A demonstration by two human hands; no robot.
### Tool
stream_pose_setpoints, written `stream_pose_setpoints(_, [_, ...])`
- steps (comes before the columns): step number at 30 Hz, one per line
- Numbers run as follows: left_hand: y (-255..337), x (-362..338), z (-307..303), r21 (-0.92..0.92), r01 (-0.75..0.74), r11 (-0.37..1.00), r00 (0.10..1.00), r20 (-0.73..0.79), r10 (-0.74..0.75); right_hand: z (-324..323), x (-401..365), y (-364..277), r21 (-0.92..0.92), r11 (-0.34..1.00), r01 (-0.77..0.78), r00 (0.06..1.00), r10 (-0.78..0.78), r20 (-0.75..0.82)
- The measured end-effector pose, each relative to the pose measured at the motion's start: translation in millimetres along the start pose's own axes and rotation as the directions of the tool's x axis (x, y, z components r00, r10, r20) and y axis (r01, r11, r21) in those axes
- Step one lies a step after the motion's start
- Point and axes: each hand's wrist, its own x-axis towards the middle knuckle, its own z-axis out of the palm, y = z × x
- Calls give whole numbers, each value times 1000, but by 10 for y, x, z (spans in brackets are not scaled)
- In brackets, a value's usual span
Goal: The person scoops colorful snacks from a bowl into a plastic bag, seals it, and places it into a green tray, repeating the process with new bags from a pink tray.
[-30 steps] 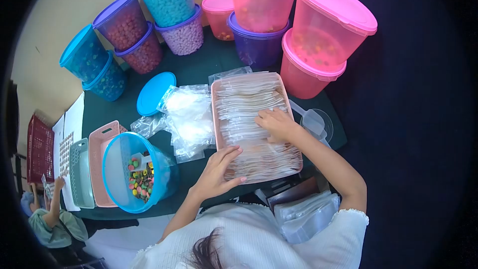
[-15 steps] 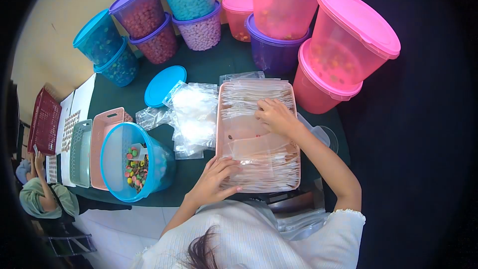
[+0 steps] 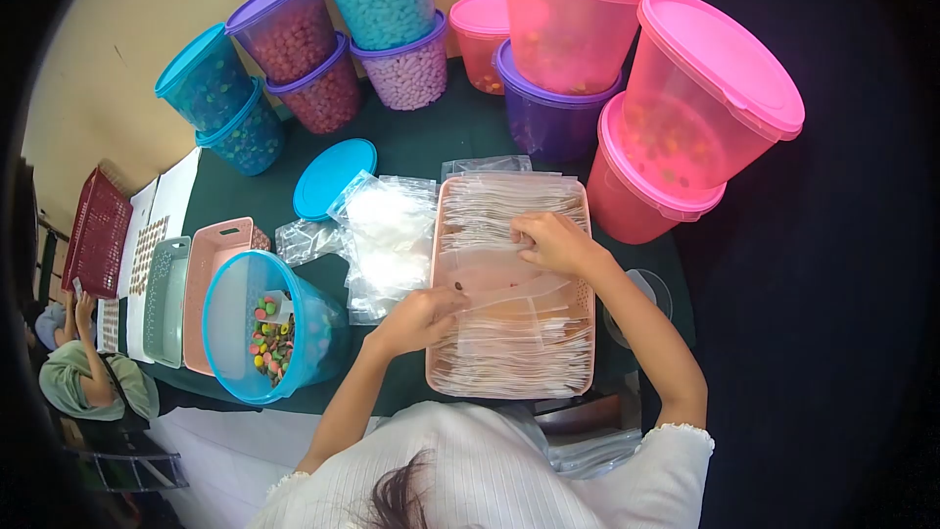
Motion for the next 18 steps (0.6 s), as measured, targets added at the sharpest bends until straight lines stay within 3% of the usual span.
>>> stream_pose_setpoints(2, [70, -7, -22, -163, 99, 982, 976, -175, -127, 7, -18, -3, 7, 1000, 5, 1000, -5, -9])
stream_pose_setpoints(3, [93, -17, -48, -160, 99, 982, 976, -176, -127, 3, -29, -10, 14, 1000, -9, 1000, 9, -7])
stream_pose_setpoints(5, [127, -75, -144, -291, 60, 955, 847, -492, -203, 8, -42, 11, 19, 1000, -14, 1000, 14, -5])
stream_pose_setpoints(6, [146, -128, -222, -390, 92, 916, 802, -516, -301, 25, -49, 44, 13, 1000, 9, 1000, -9, -25])
stream_pose_setpoints(7, [156, -156, -275, -474, 23, 880, 744, -580, -332, 35, -46, 58, 4, 999, 35, 998, -35, -44])
stream_pose_setpoints(8, [177, -199, -347, -542, -2, 841, 722, -582, -373, 30, -48, 58, -3, 999, 47, 998, -47, -42])
stream_pose_setpoints(10, [200, -286, -452, -603, -36, 797, 693, -589, -415, -13, -56, -27, 73, 994, -82, 996, 81, 24])
stream_pose_setpoints(18, [276, -532, -519, -723, -123, 680, 619, -592, -517, 38, -76, -4, 80, 996, -33, 999, 34, -20])
